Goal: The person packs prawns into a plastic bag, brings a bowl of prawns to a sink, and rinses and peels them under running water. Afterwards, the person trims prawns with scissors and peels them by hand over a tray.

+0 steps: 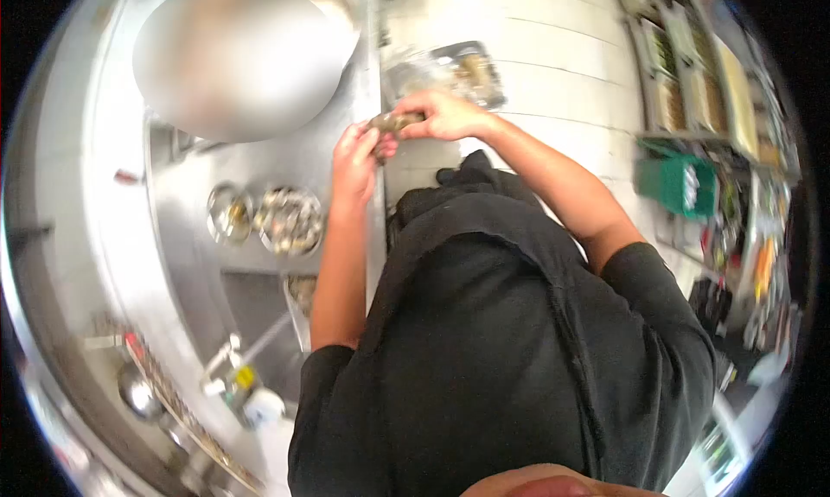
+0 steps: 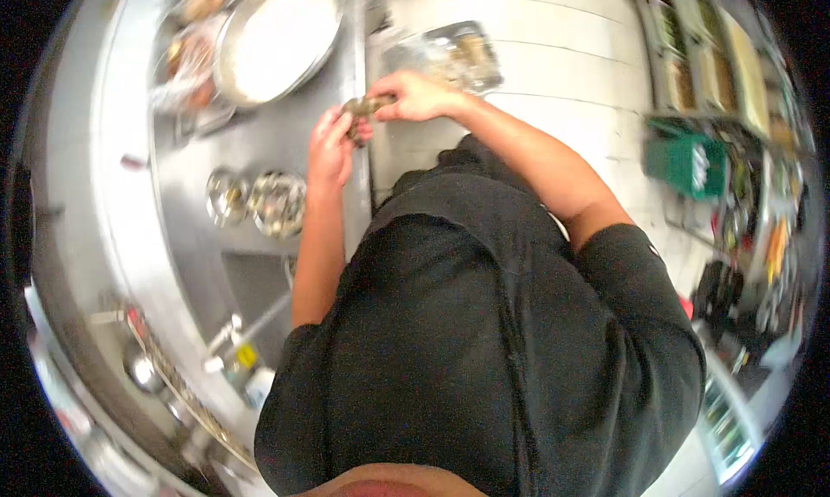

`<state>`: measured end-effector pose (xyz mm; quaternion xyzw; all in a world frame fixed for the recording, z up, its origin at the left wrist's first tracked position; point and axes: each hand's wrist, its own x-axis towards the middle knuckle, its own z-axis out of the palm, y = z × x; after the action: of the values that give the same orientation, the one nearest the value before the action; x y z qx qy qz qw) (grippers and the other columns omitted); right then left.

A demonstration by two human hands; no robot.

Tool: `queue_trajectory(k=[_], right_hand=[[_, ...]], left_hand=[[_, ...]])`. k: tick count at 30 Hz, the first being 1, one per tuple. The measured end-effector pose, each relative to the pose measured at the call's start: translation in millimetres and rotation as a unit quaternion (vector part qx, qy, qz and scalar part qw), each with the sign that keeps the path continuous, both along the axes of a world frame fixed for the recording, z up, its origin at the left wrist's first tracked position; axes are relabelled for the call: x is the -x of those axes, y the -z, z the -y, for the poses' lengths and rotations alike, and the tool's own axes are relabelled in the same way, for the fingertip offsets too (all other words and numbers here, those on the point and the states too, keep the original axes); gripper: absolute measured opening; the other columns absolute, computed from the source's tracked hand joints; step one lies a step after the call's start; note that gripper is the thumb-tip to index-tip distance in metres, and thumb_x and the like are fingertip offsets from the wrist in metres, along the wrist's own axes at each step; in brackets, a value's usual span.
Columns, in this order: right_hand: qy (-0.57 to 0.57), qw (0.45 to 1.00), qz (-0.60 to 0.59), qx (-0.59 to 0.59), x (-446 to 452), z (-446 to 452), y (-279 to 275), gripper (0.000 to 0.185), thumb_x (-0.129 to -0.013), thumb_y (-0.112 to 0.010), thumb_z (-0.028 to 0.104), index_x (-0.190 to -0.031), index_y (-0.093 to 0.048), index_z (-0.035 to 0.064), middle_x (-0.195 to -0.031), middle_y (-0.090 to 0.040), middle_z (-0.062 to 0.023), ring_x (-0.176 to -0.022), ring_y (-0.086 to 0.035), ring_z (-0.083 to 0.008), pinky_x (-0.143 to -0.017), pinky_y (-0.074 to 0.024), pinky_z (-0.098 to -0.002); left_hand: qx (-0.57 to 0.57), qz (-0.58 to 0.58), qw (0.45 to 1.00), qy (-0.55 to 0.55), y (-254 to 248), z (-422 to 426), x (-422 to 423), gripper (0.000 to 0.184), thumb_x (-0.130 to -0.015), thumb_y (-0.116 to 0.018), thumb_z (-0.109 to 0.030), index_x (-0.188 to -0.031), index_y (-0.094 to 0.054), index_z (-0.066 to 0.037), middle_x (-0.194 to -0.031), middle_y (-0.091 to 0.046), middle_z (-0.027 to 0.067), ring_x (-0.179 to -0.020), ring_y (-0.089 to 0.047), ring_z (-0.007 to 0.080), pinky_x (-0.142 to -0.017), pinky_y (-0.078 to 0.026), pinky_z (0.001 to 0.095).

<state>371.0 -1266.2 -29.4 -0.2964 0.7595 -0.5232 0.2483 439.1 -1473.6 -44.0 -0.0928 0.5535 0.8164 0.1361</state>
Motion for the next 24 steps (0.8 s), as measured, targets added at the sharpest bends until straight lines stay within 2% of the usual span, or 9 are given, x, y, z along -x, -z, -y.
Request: queue_trajectory(k=[2, 5, 8, 11, 15, 16, 21, 23, 24], right_hand=[[0.021, 0.998, -0.040, -0.037, -10, -22, 1, 0.036, -0.081, -0.071, 0.026, -0.110, -0.065, 0.0052, -0.089, -0.065, -0.0108, -0.084, -0.060, -0.0196, -0.076, -0.0479, -0.0324], [0.067, 0.994, -0.066, -0.060, -19, -48, 8, 0.036, -0.078, -0.071, 0.025, -0.109, -0.066, 0.0066, -0.094, -0.068, -0.0140, -0.085, -0.063, -0.0245, -0.075, -0.0493, -0.0359], [0.088, 0.992, -0.062, -0.069, -22, -71, 21, 0.036, -0.075, -0.073, 0.022, -0.107, -0.067, 0.0066, -0.093, -0.068, -0.0131, -0.083, -0.064, -0.0236, -0.074, -0.0498, -0.0355], [0.141, 0.986, -0.055, -0.070, -28, -97, 11, 0.035, -0.074, -0.074, 0.015, -0.107, -0.068, 0.0067, -0.089, -0.069, -0.0111, -0.081, -0.064, -0.0218, -0.071, -0.0501, -0.0341], [0.230, 0.972, 0.045, -0.021, -23, -165, 35, 0.033, -0.076, -0.069, 0.007, -0.109, -0.067, 0.0059, -0.088, -0.069, -0.0085, -0.082, -0.063, -0.0162, -0.070, -0.0502, -0.0309], [0.275, 0.961, 0.021, 0.002, -28, -184, 31, 0.030, -0.072, -0.067, 0.010, -0.101, -0.069, 0.0032, -0.084, -0.070, -0.0114, -0.078, -0.066, -0.0223, -0.072, -0.0515, -0.0342], [0.390, 0.886, -0.219, -0.118, -38, -315, 73, 0.034, -0.076, -0.065, 0.020, -0.105, -0.067, 0.0028, -0.092, -0.069, -0.0126, -0.080, -0.066, -0.0255, -0.076, -0.0528, -0.0356], [0.447, 0.877, -0.108, -0.140, -52, -369, 64, 0.033, -0.078, -0.068, 0.019, -0.107, -0.067, 0.0035, -0.103, -0.069, -0.0130, -0.096, -0.065, -0.0234, -0.084, -0.0517, -0.0339], [0.491, 0.864, -0.058, -0.100, -57, -398, 69, 0.031, -0.079, -0.068, 0.017, -0.107, -0.067, 0.0029, -0.101, -0.069, -0.0123, -0.094, -0.065, -0.0219, -0.083, -0.0518, -0.0328]], left_hand=[[0.056, -0.007, 0.996, 0.063, 12, -8, 3, 0.028, -0.094, -0.055, -0.010, -0.119, -0.051, 0.002, -0.101, -0.062, 0.0112, -0.084, -0.062, 0.0181, -0.073, -0.051, 0.0295], [0.076, -0.055, 0.991, 0.097, 3, -43, 6, 0.035, -0.090, -0.059, -0.007, -0.124, -0.052, 0.002, -0.090, -0.061, 0.0055, -0.076, -0.056, 0.0116, -0.069, -0.044, 0.0239], [0.145, -0.050, 0.977, 0.146, 6, -62, 15, 0.026, -0.090, -0.058, -0.004, -0.116, -0.056, 0.002, -0.091, -0.061, 0.0040, -0.074, -0.056, 0.0093, -0.068, -0.046, 0.0229], [0.135, -0.070, 0.978, 0.139, 27, -77, 28, 0.021, -0.090, -0.059, -0.004, -0.110, -0.057, 0.002, -0.085, -0.061, 0.0035, -0.071, -0.058, 0.0095, -0.066, -0.048, 0.0233], [0.181, -0.085, 0.971, 0.133, 45, -107, 53, 0.021, -0.090, -0.059, -0.006, -0.110, -0.057, 0.001, -0.083, -0.062, 0.0042, -0.068, -0.058, 0.0096, -0.063, -0.048, 0.0238], [0.188, -0.087, 0.970, 0.127, 48, -116, 59, 0.021, -0.090, -0.059, -0.006, -0.110, -0.057, 0.001, -0.083, -0.062, 0.0043, -0.067, -0.058, 0.0096, -0.062, -0.048, 0.0238], [0.353, -0.137, 0.915, 0.141, 74, -158, 96, 0.020, -0.087, -0.060, -0.007, -0.106, -0.060, -0.001, -0.074, -0.061, 0.0031, -0.061, -0.055, 0.0099, -0.057, -0.045, 0.0234], [0.430, -0.253, 0.857, 0.126, 143, -155, 130, 0.015, -0.086, -0.060, -0.006, -0.100, -0.060, -0.001, -0.070, -0.058, 0.0024, -0.057, -0.053, 0.0104, -0.055, -0.045, 0.0247], [0.393, -0.212, 0.886, 0.127, 143, -167, 135, 0.013, -0.086, -0.060, -0.006, -0.098, -0.060, -0.001, -0.069, -0.058, 0.0025, -0.057, -0.053, 0.0109, -0.054, -0.045, 0.0256]])
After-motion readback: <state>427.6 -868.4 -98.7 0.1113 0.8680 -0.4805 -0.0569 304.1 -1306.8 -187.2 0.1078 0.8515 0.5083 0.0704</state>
